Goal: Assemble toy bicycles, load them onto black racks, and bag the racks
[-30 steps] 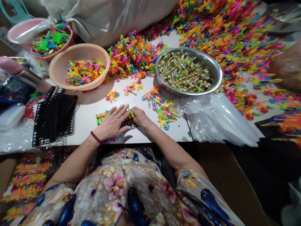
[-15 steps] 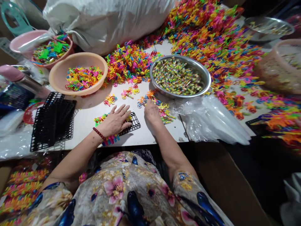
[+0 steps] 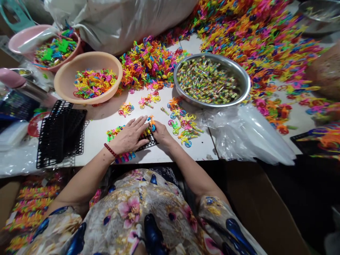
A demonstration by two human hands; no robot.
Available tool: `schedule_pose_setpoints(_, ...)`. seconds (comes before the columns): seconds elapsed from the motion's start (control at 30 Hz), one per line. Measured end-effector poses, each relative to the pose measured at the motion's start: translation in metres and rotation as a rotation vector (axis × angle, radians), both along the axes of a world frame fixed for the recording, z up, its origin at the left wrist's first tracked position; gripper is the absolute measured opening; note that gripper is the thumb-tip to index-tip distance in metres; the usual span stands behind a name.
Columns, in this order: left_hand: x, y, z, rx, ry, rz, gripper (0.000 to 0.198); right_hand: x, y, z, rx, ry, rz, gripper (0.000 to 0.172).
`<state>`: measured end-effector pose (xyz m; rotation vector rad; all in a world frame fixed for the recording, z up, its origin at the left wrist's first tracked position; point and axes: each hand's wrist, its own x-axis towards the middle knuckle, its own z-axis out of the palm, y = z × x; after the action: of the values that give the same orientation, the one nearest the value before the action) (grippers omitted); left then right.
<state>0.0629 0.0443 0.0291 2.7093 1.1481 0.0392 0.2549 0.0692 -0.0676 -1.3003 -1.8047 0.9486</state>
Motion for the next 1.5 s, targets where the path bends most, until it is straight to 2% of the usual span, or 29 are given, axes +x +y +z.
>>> schedule_pose_setpoints(0.1, 0.0, 0.0, 0.001, 0.003, 0.009, -0.002, 0.068, 0.002, 0.0, 0.002, 0.019, -0.07, 0.056, 0.019)
schedule_pose_setpoints(0.2, -0.001, 0.0, 0.0, -0.006, 0.001, 0.0, 0.067, 0.004, 0.003, 0.004, -0.018, -0.036, 0.048, 0.014)
schedule_pose_setpoints(0.27, -0.001, 0.0, 0.0, -0.013, -0.005, 0.001, 0.066, 0.006, 0.007, 0.003, -0.12, 0.077, -0.002, 0.014)
schedule_pose_setpoints(0.37, -0.002, 0.0, 0.0, -0.012, -0.003, -0.008, 0.063, 0.011, 0.012, -0.001, -0.309, 0.312, -0.101, 0.024)
schedule_pose_setpoints(0.43, -0.002, 0.0, 0.0, -0.005, -0.003, -0.015, 0.062, 0.013, 0.012, -0.002, -0.316, 0.354, -0.12, 0.027)
schedule_pose_setpoints(0.63, -0.002, 0.0, -0.001, 0.008, -0.004, -0.018, 0.067, 0.008, 0.0, 0.005, -0.085, 0.101, 0.03, 0.015)
schedule_pose_setpoints(0.87, -0.001, 0.001, -0.002, 0.016, 0.029, -0.014, 0.084, 0.002, -0.001, 0.012, 0.007, -0.175, 0.158, 0.029)
schedule_pose_setpoints(1.0, 0.004, 0.003, -0.001, 0.047, 0.087, -0.029, 0.079, -0.001, -0.003, 0.009, 0.009, -0.25, 0.158, 0.031)
schedule_pose_setpoints(1.13, 0.011, 0.005, 0.0, 0.075, 0.149, -0.048, 0.068, 0.006, 0.004, 0.011, -0.008, -0.246, 0.189, 0.022)
schedule_pose_setpoints(1.2, 0.013, 0.004, 0.001, 0.079, 0.164, -0.046, 0.068, 0.014, 0.013, 0.016, 0.025, -0.303, 0.129, 0.02)
schedule_pose_setpoints(1.33, 0.013, 0.003, 0.003, 0.085, 0.179, -0.042, 0.071, 0.032, 0.038, 0.03, 0.073, -0.56, -0.176, 0.023)
schedule_pose_setpoints(1.43, 0.011, 0.003, 0.001, 0.092, 0.163, -0.041, 0.069, 0.044, 0.048, 0.038, 0.078, -0.65, -0.228, 0.021)
schedule_pose_setpoints(1.5, 0.01, 0.003, -0.001, 0.098, 0.141, -0.043, 0.067, 0.056, 0.044, 0.041, 0.095, -0.669, -0.251, 0.021)
